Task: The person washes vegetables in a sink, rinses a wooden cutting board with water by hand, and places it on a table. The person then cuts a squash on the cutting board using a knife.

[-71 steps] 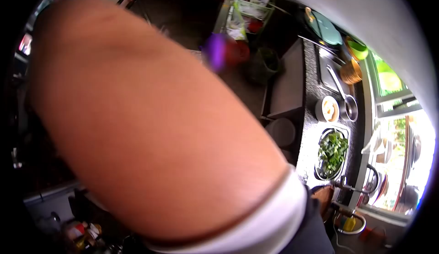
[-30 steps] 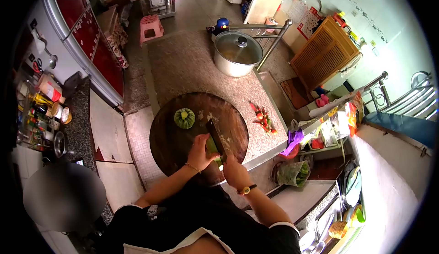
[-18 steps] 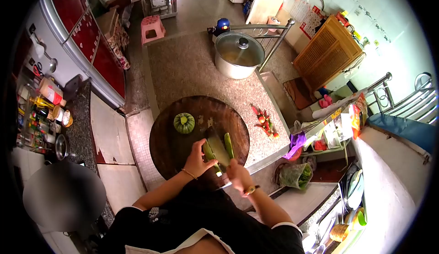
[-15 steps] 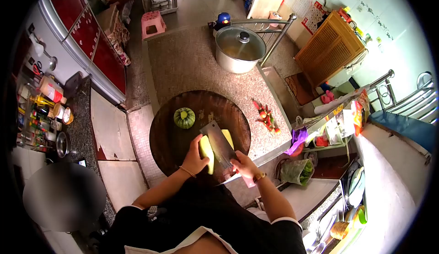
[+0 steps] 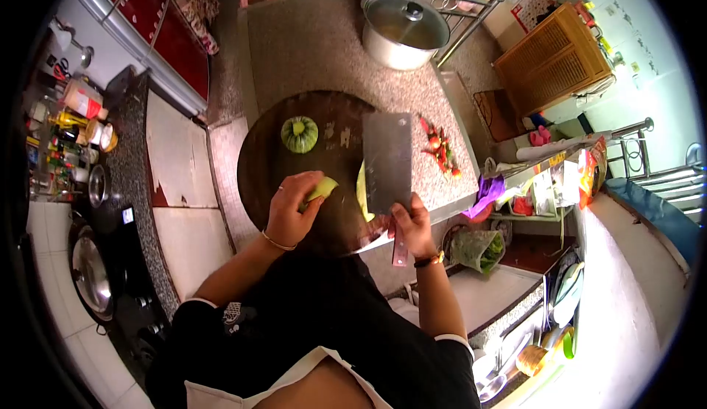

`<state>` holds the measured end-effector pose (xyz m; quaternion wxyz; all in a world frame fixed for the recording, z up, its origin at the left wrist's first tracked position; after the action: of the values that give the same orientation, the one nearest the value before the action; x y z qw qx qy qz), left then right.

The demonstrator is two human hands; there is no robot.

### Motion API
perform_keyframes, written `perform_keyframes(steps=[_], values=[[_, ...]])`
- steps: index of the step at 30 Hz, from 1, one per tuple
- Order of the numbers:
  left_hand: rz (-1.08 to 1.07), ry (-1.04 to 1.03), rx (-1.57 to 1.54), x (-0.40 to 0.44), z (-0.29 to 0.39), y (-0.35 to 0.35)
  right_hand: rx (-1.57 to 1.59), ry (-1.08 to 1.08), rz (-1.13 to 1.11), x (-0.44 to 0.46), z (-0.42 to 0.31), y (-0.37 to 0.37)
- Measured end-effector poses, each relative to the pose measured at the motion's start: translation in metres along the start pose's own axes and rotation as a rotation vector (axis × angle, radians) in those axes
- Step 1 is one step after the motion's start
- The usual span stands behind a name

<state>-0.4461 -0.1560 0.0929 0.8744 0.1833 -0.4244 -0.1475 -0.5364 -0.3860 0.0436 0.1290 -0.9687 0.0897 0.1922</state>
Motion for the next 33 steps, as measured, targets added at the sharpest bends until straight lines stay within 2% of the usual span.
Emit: perform_keyframes(steps=[1,2,4,5,7,9,11,14,15,19,23,25,33], values=[[-0.048,-0.205,0.078,-0.001,0.005,-0.004,0.022,0.027,-0.003,-0.002,-0.002,-0.001],[-0.052,-0.19,0.076,-0.008,0.003,-0.008,0.045,0.069,0.015,-0.001,0.0,-0.001],[-0.192,-0.457,0.248,-0.029,0.006,-0.029,0.048,0.055,0.088,-0.003,-0.002,-0.009],[-0.267,-0.457,0.277,-0.038,0.0,-0.037,0.045,0.04,0.088,-0.005,-0.001,-0.009],[-0.3,-0.428,0.267,-0.061,-0.005,-0.044,-0.396,-0.002,0.172,-0.01,0.002,-0.008],[-0.336,-0.404,0.257,-0.073,-0.006,-0.041,-0.498,-0.044,0.194,-0.024,-0.01,-0.025],[-0.367,-0.305,0.119,-0.083,-0.01,-0.031,-0.599,-0.082,0.211,-0.03,-0.009,-0.032],[-0.348,-0.326,0.124,-0.089,-0.017,-0.017,-1.159,0.41,0.029,-0.036,-0.009,-0.047],[-0.342,-0.345,0.153,-0.089,-0.019,-0.012,-1.275,0.438,-0.05,-0.036,-0.005,-0.048],[-0.251,-0.196,0.152,-0.088,-0.037,0.003,-1.464,0.389,-0.169,-0.036,-0.007,-0.056],[-0.13,-0.041,0.198,-0.09,-0.053,0.016,-1.498,0.366,-0.189,-0.036,-0.015,-0.061],[-0.127,-0.018,0.202,-0.092,-0.06,0.019,-1.518,0.274,-0.2,-0.037,-0.015,-0.06],[-0.125,-0.023,0.175,-0.079,-0.059,0.014,-1.5,0.179,-0.161,-0.047,-0.008,-0.066]])
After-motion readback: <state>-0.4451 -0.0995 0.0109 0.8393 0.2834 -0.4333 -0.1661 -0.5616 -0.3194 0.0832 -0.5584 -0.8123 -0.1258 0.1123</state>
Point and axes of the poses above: each hand's wrist, its own x-axis towards the middle knuckle, its own y-axis out of the back of the hand, z = x × y, the point moved 4 cm from there along x, towards the middle knuckle, and after that the axes turned 12 degrees about -y, right-handed, at the moved point
